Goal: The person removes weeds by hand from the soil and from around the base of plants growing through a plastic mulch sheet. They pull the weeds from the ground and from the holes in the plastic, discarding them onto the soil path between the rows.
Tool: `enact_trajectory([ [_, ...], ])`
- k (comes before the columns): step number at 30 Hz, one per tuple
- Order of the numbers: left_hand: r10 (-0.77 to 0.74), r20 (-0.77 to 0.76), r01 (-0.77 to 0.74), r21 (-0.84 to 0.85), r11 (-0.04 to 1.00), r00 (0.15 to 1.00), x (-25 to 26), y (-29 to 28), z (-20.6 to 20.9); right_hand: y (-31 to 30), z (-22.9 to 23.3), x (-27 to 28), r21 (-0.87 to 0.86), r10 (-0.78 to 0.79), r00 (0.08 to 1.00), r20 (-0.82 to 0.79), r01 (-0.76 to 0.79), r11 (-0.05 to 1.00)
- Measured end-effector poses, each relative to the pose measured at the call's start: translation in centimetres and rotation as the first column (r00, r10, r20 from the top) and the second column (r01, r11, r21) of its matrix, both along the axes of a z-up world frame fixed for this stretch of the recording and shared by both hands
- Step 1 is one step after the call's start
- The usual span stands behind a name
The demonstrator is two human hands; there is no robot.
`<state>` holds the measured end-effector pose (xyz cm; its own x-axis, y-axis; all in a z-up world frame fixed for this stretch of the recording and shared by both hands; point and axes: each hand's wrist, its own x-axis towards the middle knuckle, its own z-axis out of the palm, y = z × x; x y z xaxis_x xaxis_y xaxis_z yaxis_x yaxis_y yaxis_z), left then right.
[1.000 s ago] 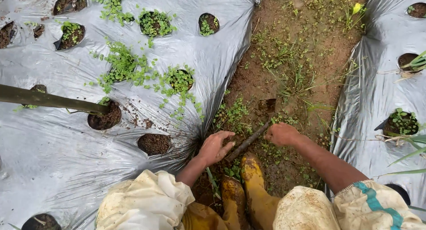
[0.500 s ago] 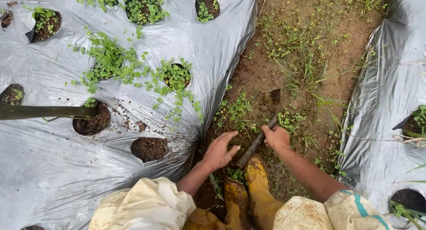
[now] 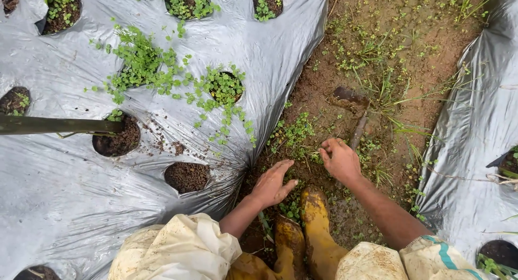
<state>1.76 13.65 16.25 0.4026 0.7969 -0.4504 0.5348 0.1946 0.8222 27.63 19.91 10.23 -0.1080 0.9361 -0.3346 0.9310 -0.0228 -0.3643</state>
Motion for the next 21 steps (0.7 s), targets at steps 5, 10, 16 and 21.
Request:
enact_trajectory([
  [5, -0.043, -0.019, 0.043, -0.029, 0.999, 0.999, 0.0, -0.2, -0.1, 0.5, -1.3, -2.0, -0.201, 0.286, 0.93, 0.23, -0.242, 0.949],
  [10, -0.108, -0.034, 0.106, -0.048, 0.993, 0.994, -0.2, -0.3, -0.5, 0.0, -16.5, 1.9, -0.224, 0.314, 0.898, 0.309, -0.253, 0.941],
  [16, -0.165, -0.032, 0.162, -0.081, 0.983, 0.986, -0.2, -0.9, -1.7, 1.1, -8.8, 0.8, -0.382, 0.074, 0.989, 0.129, -0.019, 0.924],
  [21, -0.207, -0.028, 0.204, -0.073, 0.976, 0.978, -0.3, -1.2, -2.1, 0.4, -0.6, -1.8, -0.565, 0.091, 0.937, -0.338, -0.279, 0.777],
])
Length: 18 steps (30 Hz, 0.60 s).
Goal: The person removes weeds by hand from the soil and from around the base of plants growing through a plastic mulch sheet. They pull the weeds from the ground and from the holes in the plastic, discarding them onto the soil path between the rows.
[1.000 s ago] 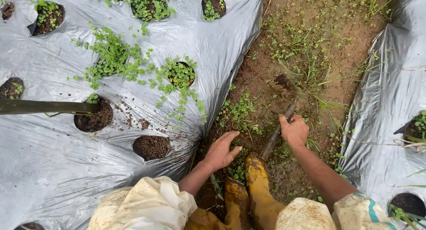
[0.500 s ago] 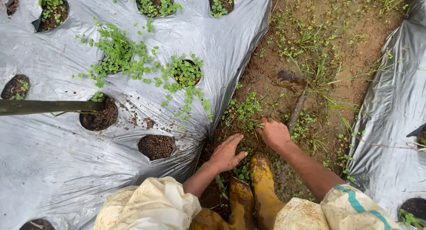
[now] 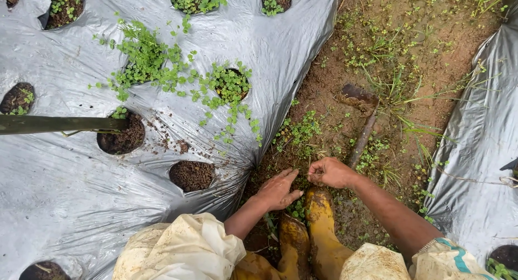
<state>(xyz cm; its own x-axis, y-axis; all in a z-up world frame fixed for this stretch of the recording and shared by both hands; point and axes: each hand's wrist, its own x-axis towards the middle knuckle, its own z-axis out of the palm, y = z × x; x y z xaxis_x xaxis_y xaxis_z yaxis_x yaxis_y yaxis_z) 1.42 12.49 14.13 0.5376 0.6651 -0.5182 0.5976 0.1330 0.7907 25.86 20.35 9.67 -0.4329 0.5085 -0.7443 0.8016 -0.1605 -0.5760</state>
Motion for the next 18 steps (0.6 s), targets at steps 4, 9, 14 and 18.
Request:
enact_trajectory([
  [4, -0.035, -0.066, 0.036, 0.019, 0.999, 0.997, 0.2, 0.0, -0.2, -0.1, 2.1, -2.4, -0.048, 0.065, 0.996, -0.056, -0.068, 0.997],
  [9, -0.065, -0.093, 0.077, 0.135, 0.988, 0.994, -1.9, -0.6, 2.3, 0.4, 2.6, -3.5, 0.525, 0.244, 0.919, 0.31, -0.379, 0.762],
  [14, -0.068, -0.13, 0.086, 0.14, 0.986, 0.989, -2.9, -1.0, 1.2, -0.5, -8.2, -1.9, 0.639, 0.242, 0.783, 0.573, -0.612, 0.465],
  [18, -0.069, -0.133, 0.087, 0.134, 0.987, 0.989, -1.5, -0.3, -0.2, -0.4, -8.5, -1.7, 0.62, 0.269, 0.762, 0.589, -0.64, 0.454],
])
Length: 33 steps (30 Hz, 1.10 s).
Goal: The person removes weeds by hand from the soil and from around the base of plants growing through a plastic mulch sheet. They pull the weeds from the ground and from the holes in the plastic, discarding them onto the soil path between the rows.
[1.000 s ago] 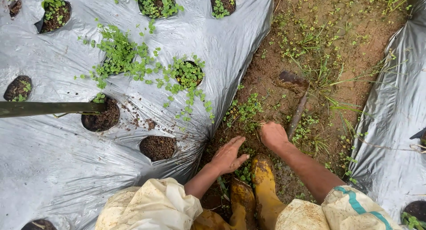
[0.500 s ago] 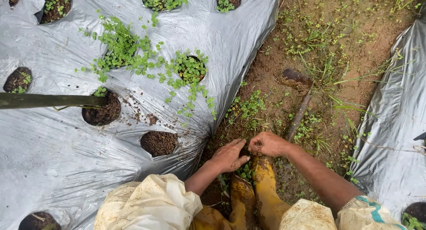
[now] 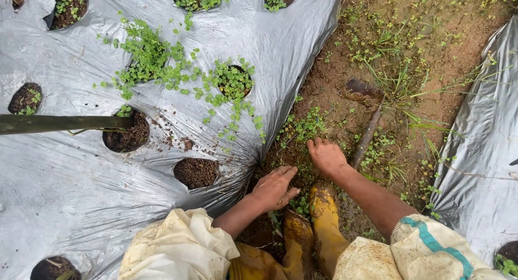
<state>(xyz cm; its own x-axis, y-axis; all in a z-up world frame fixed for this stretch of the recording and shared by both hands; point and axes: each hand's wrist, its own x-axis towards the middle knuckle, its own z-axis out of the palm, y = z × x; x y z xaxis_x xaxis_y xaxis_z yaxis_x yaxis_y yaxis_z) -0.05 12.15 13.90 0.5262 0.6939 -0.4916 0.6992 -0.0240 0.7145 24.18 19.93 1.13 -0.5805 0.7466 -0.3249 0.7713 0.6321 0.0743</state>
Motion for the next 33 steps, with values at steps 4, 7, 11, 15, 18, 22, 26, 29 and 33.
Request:
enact_trajectory([
  [4, 0.014, 0.021, -0.014, 0.0, 1.0, 1.0, -0.3, 0.3, 0.3, 0.7, 3.1, -0.4, -0.234, -0.089, 0.992, -0.086, 0.067, 0.97],
  [7, 0.024, 0.0, -0.024, 0.011, 1.0, 1.0, -0.7, 0.0, -0.6, -0.3, 2.3, 0.2, -0.396, -0.202, 0.977, -0.069, 0.16, 0.904],
  [11, -0.015, -0.052, 0.016, 0.014, 1.0, 0.999, -0.9, 0.3, 0.2, -2.8, 3.6, 0.2, -0.572, -0.166, 0.977, -0.132, 0.061, 0.818],
  [15, -0.048, -0.097, 0.05, 0.014, 0.999, 0.994, -0.7, 0.4, -0.8, -5.5, 4.4, 0.0, -0.61, 0.008, 0.968, -0.252, -0.165, 0.775],
  [18, -0.06, -0.104, 0.062, 0.018, 0.998, 0.993, -1.0, 0.5, 0.2, -5.0, 7.3, -1.6, -0.537, 0.009, 0.972, -0.237, -0.138, 0.832],
  [22, -0.079, -0.105, 0.08, 0.012, 0.997, 0.991, -1.2, 0.5, 0.5, -2.3, 8.4, -2.2, -0.324, -0.128, 0.974, -0.186, 0.062, 0.944],
  [26, -0.089, -0.111, 0.089, -0.01, 0.996, 0.99, -1.1, 0.6, 0.5, -0.7, 5.9, -2.3, -0.32, -0.181, 0.983, -0.04, 0.158, 0.934],
  [29, -0.09, -0.11, 0.088, -0.021, 0.996, 0.99, -1.2, 0.5, 0.7, -1.1, 0.4, -0.9, -0.259, -0.133, 0.984, -0.12, 0.098, 0.961],
  [33, -0.091, -0.088, 0.089, -0.028, 0.996, 0.992, -1.3, 0.5, 0.6, -1.1, 1.7, -1.9, -0.437, -0.17, 0.934, -0.314, 0.017, 0.899],
])
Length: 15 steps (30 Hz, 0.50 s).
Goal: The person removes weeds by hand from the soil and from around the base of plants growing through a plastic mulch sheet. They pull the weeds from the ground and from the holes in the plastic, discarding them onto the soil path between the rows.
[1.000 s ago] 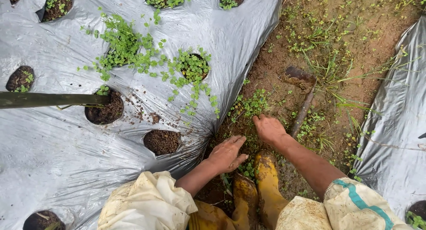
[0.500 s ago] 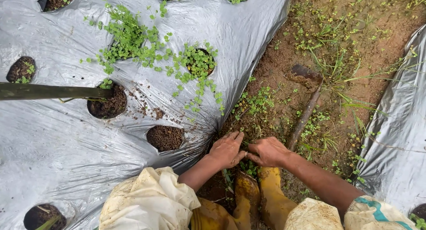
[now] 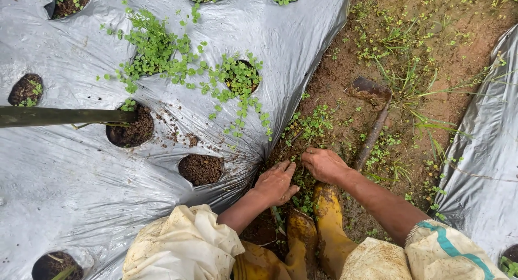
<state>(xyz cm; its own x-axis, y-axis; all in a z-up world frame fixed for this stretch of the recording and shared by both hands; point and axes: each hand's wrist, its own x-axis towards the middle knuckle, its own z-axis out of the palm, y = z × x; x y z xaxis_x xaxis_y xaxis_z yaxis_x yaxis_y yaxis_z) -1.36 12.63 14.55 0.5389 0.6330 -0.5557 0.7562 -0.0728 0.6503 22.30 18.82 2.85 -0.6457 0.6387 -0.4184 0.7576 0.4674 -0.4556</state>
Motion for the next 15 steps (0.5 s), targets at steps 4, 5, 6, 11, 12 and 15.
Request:
enact_trajectory([
  [4, -0.002, -0.004, 0.002, 0.0, 1.0, 1.0, 0.3, -0.2, -1.5, -0.7, 2.8, 0.0, 0.017, 0.105, 0.993, -0.056, -0.104, 0.994],
  [5, -0.01, -0.012, 0.01, -0.004, 1.0, 1.0, 0.3, -0.3, -1.7, -0.9, 2.4, 0.0, 0.058, 0.061, 0.998, -0.017, -0.059, 0.997],
  [6, -0.019, -0.02, 0.019, -0.008, 1.0, 1.0, 0.4, -0.3, -1.9, -1.0, 2.1, 0.1, 0.101, 0.015, 1.0, 0.02, -0.017, 0.995],
  [11, -0.014, 0.009, 0.014, -0.011, 1.0, 1.0, 0.6, -0.3, -2.1, 0.0, 2.6, -1.5, 0.126, -0.078, 0.989, 0.126, 0.062, 0.99],
  [12, -0.017, 0.009, 0.017, -0.011, 1.0, 1.0, 0.7, -0.3, -2.3, 0.3, 1.9, -1.6, 0.153, -0.022, 0.989, 0.148, -0.001, 0.988],
  [15, -0.005, 0.026, 0.005, -0.014, 1.0, 1.0, 0.3, -0.3, -1.7, 0.1, 0.6, -2.0, 0.22, 0.01, 0.988, 0.156, -0.044, 0.975],
])
